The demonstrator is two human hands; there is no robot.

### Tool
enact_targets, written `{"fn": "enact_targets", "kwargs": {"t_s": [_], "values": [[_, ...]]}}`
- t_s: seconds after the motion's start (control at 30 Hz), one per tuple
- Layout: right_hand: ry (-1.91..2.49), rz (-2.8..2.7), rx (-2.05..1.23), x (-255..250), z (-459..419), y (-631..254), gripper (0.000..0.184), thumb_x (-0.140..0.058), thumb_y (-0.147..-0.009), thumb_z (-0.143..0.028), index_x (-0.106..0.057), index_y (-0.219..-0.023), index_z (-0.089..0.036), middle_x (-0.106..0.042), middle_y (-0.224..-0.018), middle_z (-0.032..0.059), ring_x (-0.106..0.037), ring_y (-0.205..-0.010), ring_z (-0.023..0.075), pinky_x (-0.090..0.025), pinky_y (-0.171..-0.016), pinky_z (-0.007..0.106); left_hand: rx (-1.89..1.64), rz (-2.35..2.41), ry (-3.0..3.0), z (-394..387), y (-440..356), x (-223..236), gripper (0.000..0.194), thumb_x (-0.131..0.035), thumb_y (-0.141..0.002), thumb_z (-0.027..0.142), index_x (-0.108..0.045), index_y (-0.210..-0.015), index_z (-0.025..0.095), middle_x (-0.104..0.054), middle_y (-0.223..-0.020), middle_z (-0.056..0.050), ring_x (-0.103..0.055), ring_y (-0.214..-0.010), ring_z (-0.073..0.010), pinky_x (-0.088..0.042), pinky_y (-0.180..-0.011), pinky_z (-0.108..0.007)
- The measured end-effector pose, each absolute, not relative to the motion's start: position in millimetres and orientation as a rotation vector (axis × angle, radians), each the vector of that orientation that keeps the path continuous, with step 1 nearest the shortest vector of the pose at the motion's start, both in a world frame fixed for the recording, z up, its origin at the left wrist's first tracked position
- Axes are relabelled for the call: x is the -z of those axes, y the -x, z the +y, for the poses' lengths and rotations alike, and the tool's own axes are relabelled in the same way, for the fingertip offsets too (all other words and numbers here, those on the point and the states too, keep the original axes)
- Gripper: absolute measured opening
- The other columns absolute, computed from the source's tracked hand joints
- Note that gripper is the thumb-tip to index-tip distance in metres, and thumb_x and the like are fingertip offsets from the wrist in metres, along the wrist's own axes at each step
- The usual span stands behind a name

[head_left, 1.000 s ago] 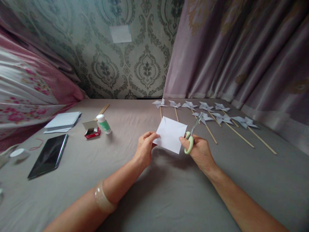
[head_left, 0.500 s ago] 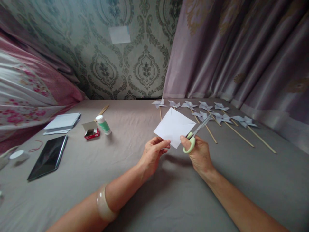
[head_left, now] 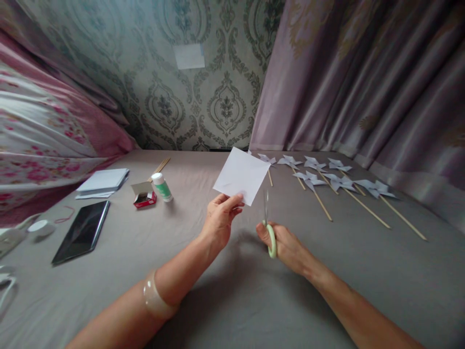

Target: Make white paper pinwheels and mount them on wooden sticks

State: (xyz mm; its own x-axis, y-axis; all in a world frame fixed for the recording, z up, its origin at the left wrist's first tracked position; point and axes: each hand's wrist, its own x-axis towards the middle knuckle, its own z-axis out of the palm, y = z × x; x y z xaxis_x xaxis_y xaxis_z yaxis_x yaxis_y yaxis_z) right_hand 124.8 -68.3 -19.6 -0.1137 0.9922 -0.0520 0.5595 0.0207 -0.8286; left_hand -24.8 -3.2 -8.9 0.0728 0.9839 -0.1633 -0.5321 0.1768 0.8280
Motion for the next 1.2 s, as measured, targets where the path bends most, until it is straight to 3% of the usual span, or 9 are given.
{"fn": "enact_targets", "kwargs": {"t_s": [0.23, 0.77, 1.2], "values": [[1.559, -1.851, -1.006, 22, -74, -118, 0.05, -0.046, -0.084, -0.063, -0.053, -0.067, -0.016, -0.053, -0.058, -0.0002, -0.043, -0.055, 0.012, -0.031, -0.051, 0.025, -1.262, 0.857, -0.656, -11, 22, 3, 0.024, -0.079, -0.052, 0.022, -0.062, -0.066, 0.013, -0.064, -0.066, 0.0, -0.058, -0.06, -0.0084, -0.044, -0.058, -0.02], [1.516, -1.755, -1.059, 23, -73, -117, 0.05, -0.053, -0.078, -0.063, -0.045, -0.058, -0.018, -0.037, -0.053, -0.0053, -0.032, -0.052, 0.0094, -0.025, -0.048, 0.024, -1.259, 0.834, -0.622, -16, 19, 1, 0.021, -0.078, -0.056, 0.018, -0.06, -0.066, 0.013, -0.064, -0.067, -0.001, -0.059, -0.061, -0.0093, -0.048, -0.062, -0.023], [1.544, -1.716, -1.085, 21, -72, -116, 0.053, -0.053, -0.075, -0.066, -0.044, -0.056, -0.018, -0.035, -0.054, -0.0048, -0.03, -0.054, 0.0094, -0.025, -0.049, 0.024, -1.287, 0.807, -0.604, -18, 17, 2, 0.024, -0.08, -0.054, 0.019, -0.059, -0.065, 0.013, -0.064, -0.067, 0.0, -0.059, -0.059, -0.0083, -0.049, -0.062, -0.022]]}}
